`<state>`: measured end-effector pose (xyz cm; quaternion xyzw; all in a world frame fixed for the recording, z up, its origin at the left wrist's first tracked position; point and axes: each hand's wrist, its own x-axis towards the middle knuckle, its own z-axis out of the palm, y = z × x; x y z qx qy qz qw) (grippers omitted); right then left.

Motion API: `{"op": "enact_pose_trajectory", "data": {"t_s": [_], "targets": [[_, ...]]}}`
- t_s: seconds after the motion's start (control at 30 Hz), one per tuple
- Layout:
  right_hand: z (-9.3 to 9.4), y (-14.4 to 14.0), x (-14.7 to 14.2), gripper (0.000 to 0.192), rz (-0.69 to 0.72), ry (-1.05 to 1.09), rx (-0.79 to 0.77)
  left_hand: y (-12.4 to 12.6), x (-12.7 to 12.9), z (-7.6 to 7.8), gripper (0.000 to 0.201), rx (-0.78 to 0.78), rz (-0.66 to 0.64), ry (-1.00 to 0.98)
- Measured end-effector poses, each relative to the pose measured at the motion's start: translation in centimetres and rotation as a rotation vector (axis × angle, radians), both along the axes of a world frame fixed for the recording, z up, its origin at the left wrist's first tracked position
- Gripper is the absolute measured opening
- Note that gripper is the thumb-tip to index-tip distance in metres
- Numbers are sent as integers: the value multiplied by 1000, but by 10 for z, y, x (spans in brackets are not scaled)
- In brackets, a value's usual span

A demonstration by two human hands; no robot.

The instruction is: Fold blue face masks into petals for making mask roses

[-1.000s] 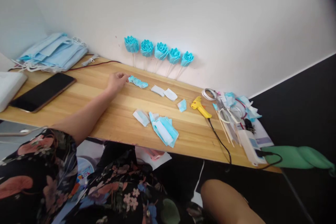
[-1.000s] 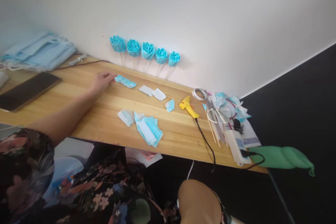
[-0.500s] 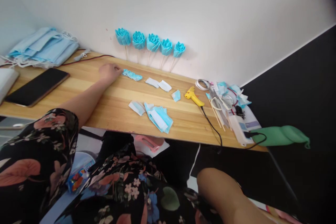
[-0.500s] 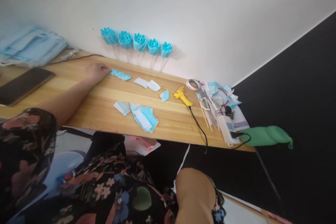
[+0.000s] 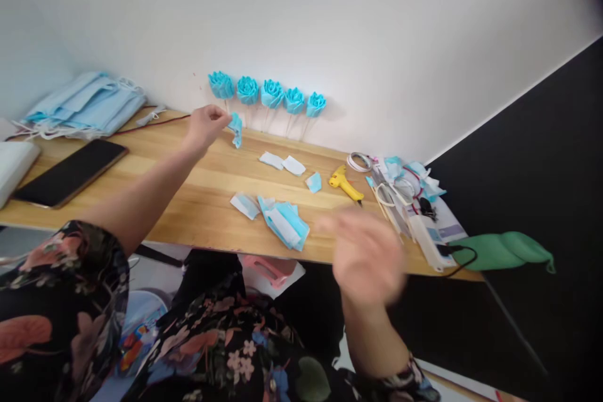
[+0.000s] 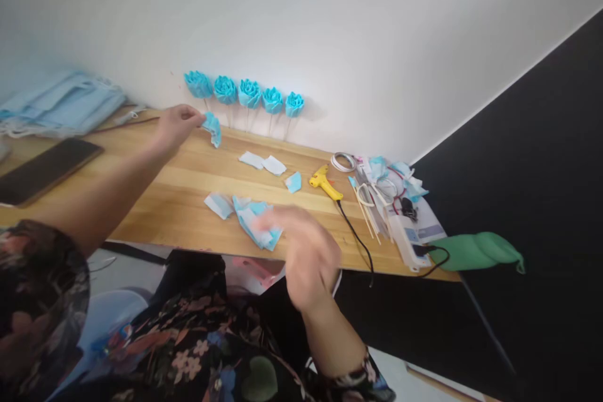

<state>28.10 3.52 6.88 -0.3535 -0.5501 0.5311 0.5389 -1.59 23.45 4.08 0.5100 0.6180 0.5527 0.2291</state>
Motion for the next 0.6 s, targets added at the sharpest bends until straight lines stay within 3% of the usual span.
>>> {"op": "enact_pose_trajectory", "data": {"t_s": [0.07,0.13,0.2,0.3,0.37,0.4,0.47,0.6], "targets": [[-8,30,-19,43,64,210,-131,-15,21,16,12,129,-28,84],[-18,62,-38,45,170,375,-379,-37,46,24,11,251,-85,265],[-29,86,-51,47,125,511,-568,-64,69,23,13,359,-195,463],[-40,101,-56,45,71,651,-593,-107,95,14,20,472,-517,634],[-43,100,-54,46,74,678,-587,-129,100,11,19,486,-776,566],[-43,98,-52,46,81,686,-582,-136,100,12,17,470,-846,476],[-41,95,-48,47,109,698,-551,-141,95,16,19,362,-797,265],[-36,93,-42,48,156,623,-478,-118,81,16,29,67,-431,-104]]}}
